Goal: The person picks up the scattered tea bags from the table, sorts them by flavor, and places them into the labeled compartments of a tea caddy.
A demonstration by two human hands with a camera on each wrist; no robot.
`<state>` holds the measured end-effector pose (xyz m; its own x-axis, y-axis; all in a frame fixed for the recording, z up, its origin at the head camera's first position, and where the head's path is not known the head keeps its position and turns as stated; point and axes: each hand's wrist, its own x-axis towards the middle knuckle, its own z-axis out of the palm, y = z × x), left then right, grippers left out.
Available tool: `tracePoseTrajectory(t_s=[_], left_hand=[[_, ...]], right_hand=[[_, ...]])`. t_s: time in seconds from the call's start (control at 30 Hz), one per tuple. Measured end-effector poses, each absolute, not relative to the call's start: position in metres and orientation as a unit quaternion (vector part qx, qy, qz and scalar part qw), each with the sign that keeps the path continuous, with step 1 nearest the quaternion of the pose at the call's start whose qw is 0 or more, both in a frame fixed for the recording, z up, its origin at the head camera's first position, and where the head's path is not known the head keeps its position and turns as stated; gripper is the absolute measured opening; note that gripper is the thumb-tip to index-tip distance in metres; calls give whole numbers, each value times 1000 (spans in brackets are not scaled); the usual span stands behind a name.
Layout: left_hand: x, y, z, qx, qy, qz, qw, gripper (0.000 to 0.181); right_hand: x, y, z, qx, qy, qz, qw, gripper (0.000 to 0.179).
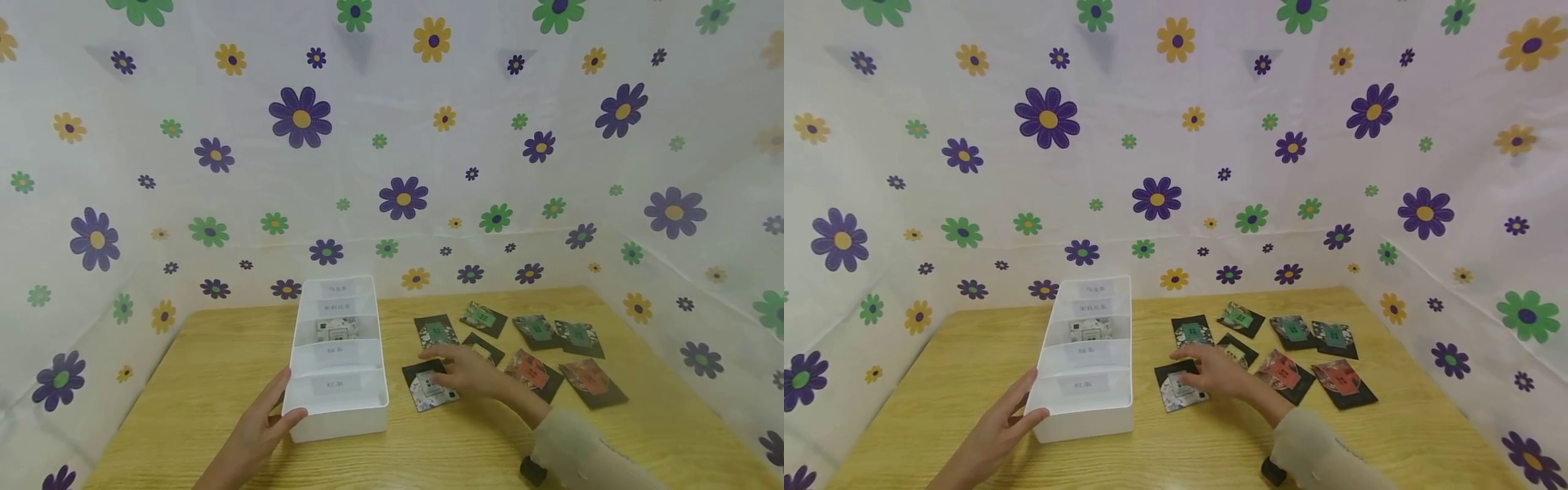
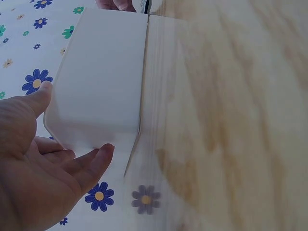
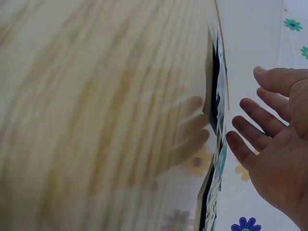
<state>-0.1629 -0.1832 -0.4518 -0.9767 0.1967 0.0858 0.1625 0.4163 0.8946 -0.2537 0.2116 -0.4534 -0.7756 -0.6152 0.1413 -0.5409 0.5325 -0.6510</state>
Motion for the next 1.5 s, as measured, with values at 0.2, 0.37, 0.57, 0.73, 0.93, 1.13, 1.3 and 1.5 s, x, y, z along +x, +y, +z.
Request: tracePoseTrajectory(t_s=[0.2, 0.37, 0.57, 0.73, 0.93, 1.13, 1.3, 1.5], left_hand=[[-163, -183, -454, 110, 843, 527, 11, 82], [-164, -182, -454, 115, 842, 527, 10, 82], [-163, -182, -452, 115, 842, 528, 10, 82], [-162, -182, -453, 119, 841, 527, 4, 80], [-163, -182, -453, 117, 838, 533, 8, 80], [-162, -182, -454, 118, 836, 535, 9, 79], [-163, -182, -454, 119, 840, 529, 9, 79], [-162, -183, -454, 123, 839, 530, 9, 78]], right_hand=[[-254, 209, -455, -352, 877, -326, 39, 39], [-257, 206, -458, -358, 880, -305, 63, 39], [-255, 202, -457, -377, 891, -239, 78, 38], [-252, 195, -450, -388, 907, -160, 44, 38], [-246, 190, -443, -353, 923, -147, 38, 41], [-242, 189, -447, -287, 945, -154, 43, 38], [-237, 186, -449, -211, 962, -162, 66, 44], [-230, 180, -446, -124, 975, -163, 89, 63]])
